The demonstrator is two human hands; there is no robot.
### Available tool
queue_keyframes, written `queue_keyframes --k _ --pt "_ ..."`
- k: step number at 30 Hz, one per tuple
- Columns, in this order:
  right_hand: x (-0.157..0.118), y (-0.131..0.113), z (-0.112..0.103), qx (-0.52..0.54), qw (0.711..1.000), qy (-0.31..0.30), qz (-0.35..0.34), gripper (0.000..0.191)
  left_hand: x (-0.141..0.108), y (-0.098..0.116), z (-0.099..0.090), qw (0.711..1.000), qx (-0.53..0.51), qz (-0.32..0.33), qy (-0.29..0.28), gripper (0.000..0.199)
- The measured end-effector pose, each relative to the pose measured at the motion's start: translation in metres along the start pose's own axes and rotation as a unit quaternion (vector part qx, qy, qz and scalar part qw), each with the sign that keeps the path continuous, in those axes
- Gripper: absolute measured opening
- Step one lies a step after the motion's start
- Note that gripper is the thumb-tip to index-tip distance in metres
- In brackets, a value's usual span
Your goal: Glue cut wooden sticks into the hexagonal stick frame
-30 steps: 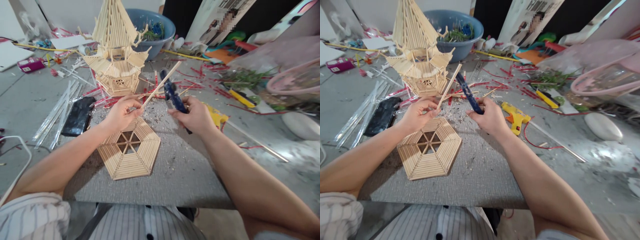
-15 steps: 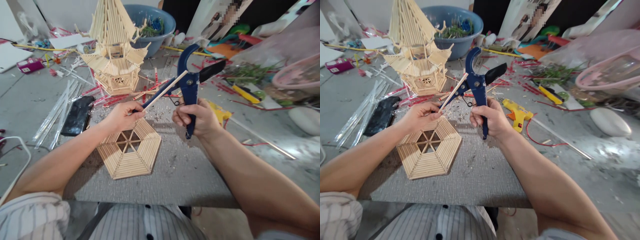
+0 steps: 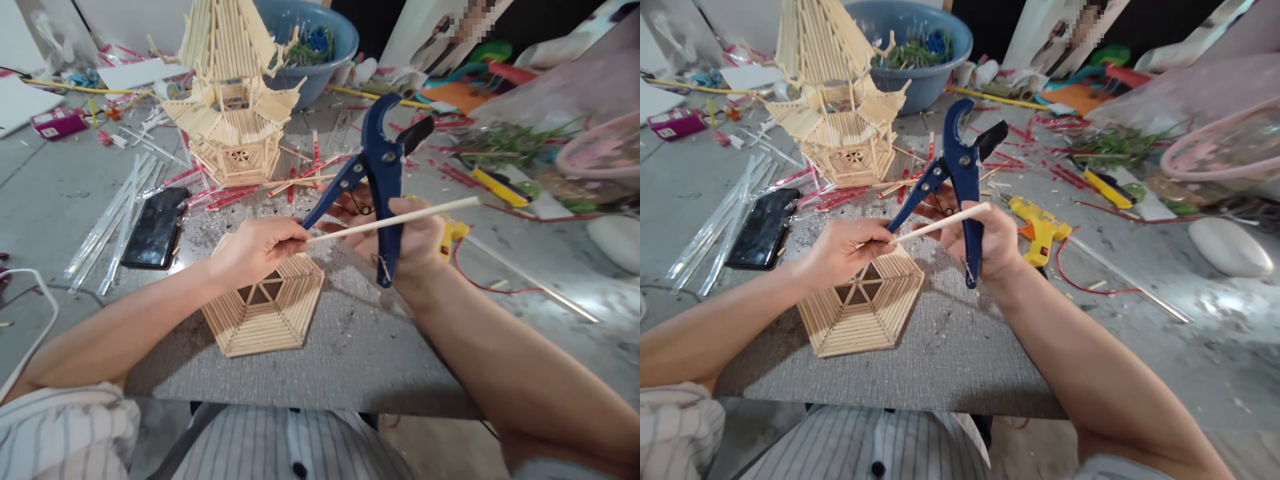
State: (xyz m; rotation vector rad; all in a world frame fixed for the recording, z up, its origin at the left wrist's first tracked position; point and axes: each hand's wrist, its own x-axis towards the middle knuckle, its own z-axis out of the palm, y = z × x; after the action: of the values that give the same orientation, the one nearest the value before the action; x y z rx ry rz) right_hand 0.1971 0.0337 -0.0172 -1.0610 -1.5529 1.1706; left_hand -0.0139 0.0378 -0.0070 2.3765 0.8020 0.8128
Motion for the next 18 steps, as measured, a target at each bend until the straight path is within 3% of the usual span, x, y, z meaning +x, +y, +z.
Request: queue_keyframes --k 3,6,10,14,16,18 --pt "-0.006 -0.008 0.005 -0.063 0.994 -0.066 -0.054 0.075 -0.001 -0.001 0.002 0.999 -0.038 -0.033 0.020 0.018" --pt "-0.010 -0.011 0.010 -0.041 0.992 -0.100 -0.066 0.068 0.000 0.001 0.003 0.994 -0.082 -0.068 0.020 0.019" --pt "-0.008 -0.008 0.014 0.103 0.994 -0.042 -0.002 0.048 0.003 0.002 0.005 0.985 -0.141 -0.102 -0.006 0.019" --pt "-0.003 -0.002 0.012 0.247 0.968 0.032 0.020 0.031 0.008 -0.004 0.002 0.976 -0.159 -0.137 0.051 0.020" --pt "0.000 0.003 0.007 0.254 0.963 0.092 0.009 0.026 0.011 -0.006 -0.002 0.967 -0.164 -0.179 0.083 0.019" --pt "0.003 0.010 0.000 0.210 0.967 0.143 0.007 0.021 0.013 -0.005 -0.006 0.952 -0.196 -0.222 0.076 0.018"
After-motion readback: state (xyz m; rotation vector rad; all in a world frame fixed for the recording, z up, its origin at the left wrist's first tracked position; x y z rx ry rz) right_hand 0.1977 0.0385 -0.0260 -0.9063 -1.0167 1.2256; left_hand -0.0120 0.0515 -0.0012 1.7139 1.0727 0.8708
